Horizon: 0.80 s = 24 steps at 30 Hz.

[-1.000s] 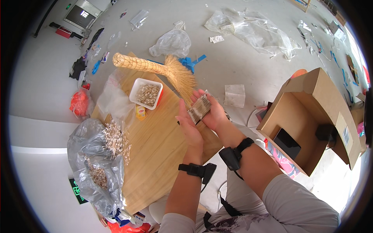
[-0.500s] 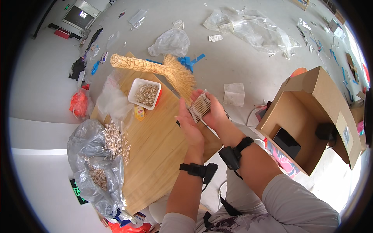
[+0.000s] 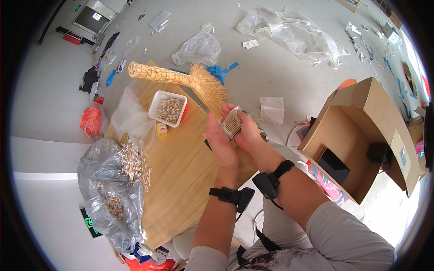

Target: Picking up a bundle of cotton swabs, aligning them on the table, and placing them into a small plastic zip-top bag.

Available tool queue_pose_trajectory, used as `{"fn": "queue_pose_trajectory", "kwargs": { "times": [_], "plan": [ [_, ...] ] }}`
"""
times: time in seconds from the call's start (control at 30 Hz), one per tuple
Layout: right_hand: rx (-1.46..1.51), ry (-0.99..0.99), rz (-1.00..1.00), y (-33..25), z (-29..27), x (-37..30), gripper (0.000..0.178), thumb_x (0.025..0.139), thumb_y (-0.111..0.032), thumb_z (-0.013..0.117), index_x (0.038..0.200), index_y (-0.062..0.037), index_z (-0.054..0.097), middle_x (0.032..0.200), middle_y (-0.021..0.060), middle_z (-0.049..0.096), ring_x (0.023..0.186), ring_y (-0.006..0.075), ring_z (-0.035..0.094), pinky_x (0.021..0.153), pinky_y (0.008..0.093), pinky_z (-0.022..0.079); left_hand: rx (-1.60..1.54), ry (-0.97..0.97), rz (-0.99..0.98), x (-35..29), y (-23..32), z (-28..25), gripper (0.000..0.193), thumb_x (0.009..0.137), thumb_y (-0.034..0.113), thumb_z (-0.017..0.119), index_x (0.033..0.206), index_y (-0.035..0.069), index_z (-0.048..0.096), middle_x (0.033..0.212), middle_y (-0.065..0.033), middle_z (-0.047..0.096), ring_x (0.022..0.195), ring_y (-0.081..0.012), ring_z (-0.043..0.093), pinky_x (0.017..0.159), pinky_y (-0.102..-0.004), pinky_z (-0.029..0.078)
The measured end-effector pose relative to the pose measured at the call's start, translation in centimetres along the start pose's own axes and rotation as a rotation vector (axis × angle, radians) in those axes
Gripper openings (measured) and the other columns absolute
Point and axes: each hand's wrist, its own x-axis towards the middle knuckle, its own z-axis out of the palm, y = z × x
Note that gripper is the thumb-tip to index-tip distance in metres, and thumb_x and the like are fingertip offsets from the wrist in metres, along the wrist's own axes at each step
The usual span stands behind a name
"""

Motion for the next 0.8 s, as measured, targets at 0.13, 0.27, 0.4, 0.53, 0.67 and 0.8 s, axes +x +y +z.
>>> {"fn": "queue_pose_trajectory", "kwargs": {
  "times": [0.13, 0.27, 0.4, 0.53, 0.67, 0.8],
  "plan": [
    [0.037, 0.014, 0.025, 0.0, -0.1, 0.1, 0.041, 0.109, -0.022, 0.039, 0.143, 0.0004, 0.048, 0.147, 0.018, 0.054, 0.139, 0.0307, 0.051, 0.117, 0.0461, 0.04, -0.035, 0.0, -0.001, 0.2, -0.3, -0.3, 0.087, 0.107, 0.064, 0.015, 0.16, -0.004, 0.024, 0.169, -0.0214, 0.017, 0.158, -0.0321, 0.015, 0.128, -0.0455, 0.012],
    [0.128, 0.109, 0.077, -1.3, -0.4, 0.5, 0.04, 0.106, -0.021, 0.046, 0.14, 0.0006, 0.051, 0.142, 0.0173, 0.058, 0.134, 0.0307, 0.054, 0.114, 0.0467, 0.044, -0.018, 0.026, -0.003, 0.0, 0.0, -0.3, 0.085, 0.107, 0.064, 0.015, 0.16, -0.003, 0.024, 0.169, -0.02, 0.018, 0.158, -0.0315, 0.015, 0.129, -0.0451, 0.011],
    [0.111, 0.118, 0.06, -1.5, -0.4, 0.6, 0.037, 0.104, -0.017, 0.052, 0.135, 0.0023, 0.054, 0.131, 0.0149, 0.063, 0.128, 0.029, 0.059, 0.108, 0.0432, 0.049, -0.023, 0.047, -0.018, -0.2, 0.1, -0.3, 0.084, 0.108, 0.063, 0.015, 0.16, -0.002, 0.025, 0.169, -0.0185, 0.02, 0.158, -0.0305, 0.015, 0.129, -0.0444, 0.01],
    [0.057, 0.101, 0.07, -1.0, -0.6, 0.8, 0.036, 0.104, -0.017, 0.053, 0.134, 0.0028, 0.055, 0.131, 0.0147, 0.062, 0.127, 0.0286, 0.059, 0.108, 0.0435, 0.049, -0.026, 0.01, -0.01, -0.4, -0.1, -0.3, 0.082, 0.108, 0.062, 0.015, 0.16, -0.002, 0.024, 0.169, -0.0174, 0.021, 0.158, -0.0299, 0.016, 0.129, -0.0433, 0.012],
    [-0.019, 0.079, 0.064, -0.7, -0.7, 0.8, 0.034, 0.106, -0.018, 0.052, 0.134, 0.0002, 0.054, 0.137, 0.0146, 0.061, 0.13, 0.0279, 0.058, 0.111, 0.045, 0.047, -0.015, -0.073, 0.012, -0.1, -0.4, -0.8, 0.082, 0.109, 0.061, 0.016, 0.16, -0.002, 0.024, 0.169, -0.0173, 0.022, 0.157, -0.0298, 0.017, 0.128, -0.0431, 0.013],
    [0.008, 0.131, 0.072, -1.0, -0.6, 0.7, 0.031, 0.106, -0.02, 0.054, 0.13, 0.0001, 0.056, 0.133, 0.014, 0.062, 0.127, 0.0271, 0.059, 0.109, 0.0445, 0.05, -0.004, -0.062, 0.012, -0.2, -0.1, -0.4, 0.081, 0.109, 0.06, 0.016, 0.16, -0.003, 0.024, 0.169, -0.0177, 0.022, 0.157, -0.0297, 0.019, 0.128, -0.043, 0.013]
  ]
}}
